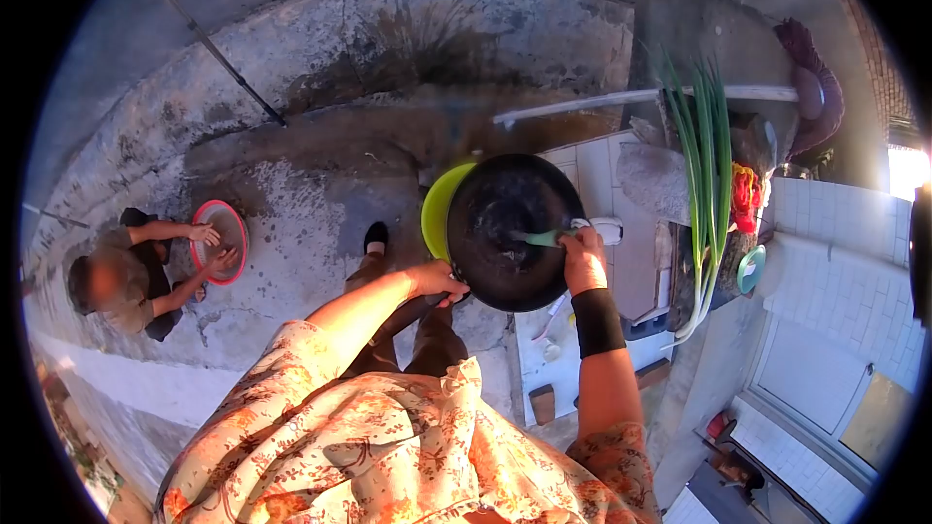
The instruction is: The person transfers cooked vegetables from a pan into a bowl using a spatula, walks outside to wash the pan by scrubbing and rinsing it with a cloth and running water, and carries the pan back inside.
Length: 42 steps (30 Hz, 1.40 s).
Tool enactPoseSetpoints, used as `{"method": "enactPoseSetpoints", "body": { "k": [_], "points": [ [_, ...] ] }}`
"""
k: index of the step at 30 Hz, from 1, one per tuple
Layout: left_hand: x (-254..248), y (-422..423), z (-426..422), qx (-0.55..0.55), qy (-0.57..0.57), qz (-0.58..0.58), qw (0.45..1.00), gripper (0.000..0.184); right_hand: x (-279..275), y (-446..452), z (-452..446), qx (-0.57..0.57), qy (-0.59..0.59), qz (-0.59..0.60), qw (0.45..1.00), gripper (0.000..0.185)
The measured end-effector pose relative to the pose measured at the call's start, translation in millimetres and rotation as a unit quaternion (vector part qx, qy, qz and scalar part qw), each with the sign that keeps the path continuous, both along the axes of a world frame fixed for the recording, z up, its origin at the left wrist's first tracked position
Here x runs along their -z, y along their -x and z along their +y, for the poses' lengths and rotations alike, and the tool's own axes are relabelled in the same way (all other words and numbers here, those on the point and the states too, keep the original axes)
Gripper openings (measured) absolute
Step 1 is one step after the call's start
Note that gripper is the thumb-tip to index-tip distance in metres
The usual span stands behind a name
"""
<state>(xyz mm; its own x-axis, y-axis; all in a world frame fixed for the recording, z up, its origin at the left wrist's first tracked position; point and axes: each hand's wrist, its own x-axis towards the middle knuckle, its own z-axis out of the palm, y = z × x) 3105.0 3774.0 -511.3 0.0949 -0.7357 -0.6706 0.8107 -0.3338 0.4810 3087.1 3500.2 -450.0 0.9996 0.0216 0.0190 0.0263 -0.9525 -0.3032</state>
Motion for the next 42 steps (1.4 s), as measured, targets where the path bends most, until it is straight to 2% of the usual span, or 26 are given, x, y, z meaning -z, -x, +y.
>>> {"method": "enactPoseSetpoints", "body": {
  "k": [6,18,42],
  "points": [
    [-1,0,3,-0.016,0.012,0.016,1.0,0.017,-4,4,5,0.006,-0.05,-0.014,0.999,0.02],
    [3,-1,4,-0.016,-0.021,0.008,1.0,0.02,-1,3,7,0.002,-0.066,-0.05,0.997,0.01],
    [2,-8,12,-0.025,0.008,-0.021,0.999,0.013,1,4,2,-0.011,-0.071,-0.028,0.997,0.012]
  ]
}}
